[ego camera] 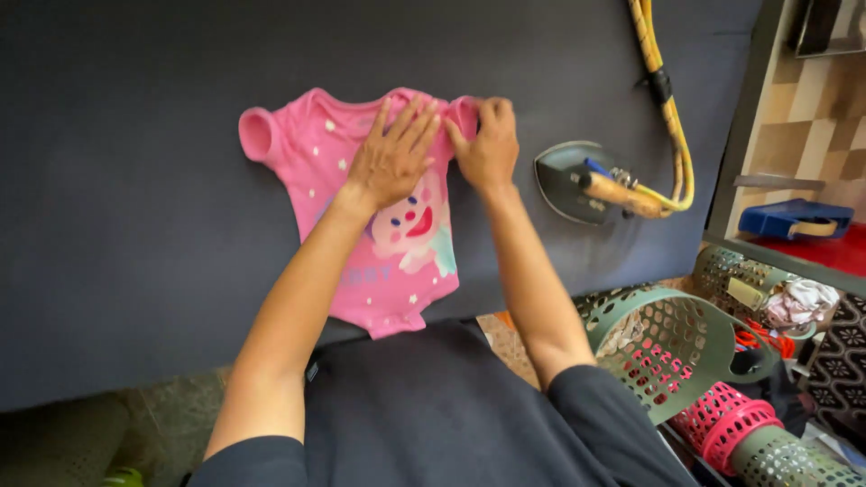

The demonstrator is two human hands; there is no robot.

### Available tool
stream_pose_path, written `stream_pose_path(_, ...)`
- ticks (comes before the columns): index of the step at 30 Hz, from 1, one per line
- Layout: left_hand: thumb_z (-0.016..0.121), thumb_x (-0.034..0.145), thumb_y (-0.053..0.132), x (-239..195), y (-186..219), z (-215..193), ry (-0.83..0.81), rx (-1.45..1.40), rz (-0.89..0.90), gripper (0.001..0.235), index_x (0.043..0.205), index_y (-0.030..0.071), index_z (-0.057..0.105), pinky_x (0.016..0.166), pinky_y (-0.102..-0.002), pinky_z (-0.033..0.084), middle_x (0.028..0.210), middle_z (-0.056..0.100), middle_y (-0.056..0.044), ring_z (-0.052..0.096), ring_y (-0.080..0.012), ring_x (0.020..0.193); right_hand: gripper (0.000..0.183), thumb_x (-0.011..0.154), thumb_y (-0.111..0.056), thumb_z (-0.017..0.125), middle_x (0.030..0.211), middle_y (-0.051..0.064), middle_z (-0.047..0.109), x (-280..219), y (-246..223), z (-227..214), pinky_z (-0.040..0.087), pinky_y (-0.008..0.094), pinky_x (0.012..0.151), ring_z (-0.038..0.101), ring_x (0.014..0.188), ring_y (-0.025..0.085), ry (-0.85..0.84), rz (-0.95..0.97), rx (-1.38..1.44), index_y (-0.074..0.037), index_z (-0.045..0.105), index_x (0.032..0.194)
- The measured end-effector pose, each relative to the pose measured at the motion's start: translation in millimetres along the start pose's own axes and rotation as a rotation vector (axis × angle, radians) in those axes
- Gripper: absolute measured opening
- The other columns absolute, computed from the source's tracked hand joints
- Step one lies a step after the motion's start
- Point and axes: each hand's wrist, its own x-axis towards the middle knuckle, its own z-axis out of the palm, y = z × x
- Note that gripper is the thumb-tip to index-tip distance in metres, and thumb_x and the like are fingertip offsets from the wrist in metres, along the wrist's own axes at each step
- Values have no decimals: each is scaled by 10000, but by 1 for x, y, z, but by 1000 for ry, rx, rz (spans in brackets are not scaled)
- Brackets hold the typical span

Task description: The person is ironing baby onesies. They take an item from a basket, lay it flat on the ironing board, smooth it with their hands to remove wrinkles, and then press it with a steam iron.

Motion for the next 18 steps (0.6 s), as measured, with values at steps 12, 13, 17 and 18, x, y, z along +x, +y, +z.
stream_pose_path(12,478,1101,421,25,-4,52,296,-139,-123,462,1242,42,701,1102,-726,345,1400,634,-177,581,-387,1328,421,824,-445,841,798,52,693,-1,-1,-11,546,378,621,692,651,261,-9,403,121,-160,684,1091)
stream_pose_path(13,478,1101,421,22,-3,53,280,-150,-128,462,1242,42,701,1102,-726,345,1400,634,-177,581,-387,1328,421,824,-445,841,798,52,693,-4,3,-6,546,378,621,692,651,261,-23,418,118,-160,684,1091)
stream_pose_path(17,443,1108,459,29,-13,56,260,-104,-98,516,1345,56,662,1116,-701,352,1453,608,-158,562,-361,1361,293,768,-246,897,689,-8,607,-7,21,4,505,322,564,627,568,210,49,402,173,-191,648,912)
stream_pose_path(18,433,1109,467,22,-9,52,233,-94,-106,527,1369,65,652,1119,-696,354,1469,598,-154,556,-355,1371,342,747,-228,919,657,0,588,-17,24,0,476,329,542,603,547,207,10,477,220,-170,614,888)
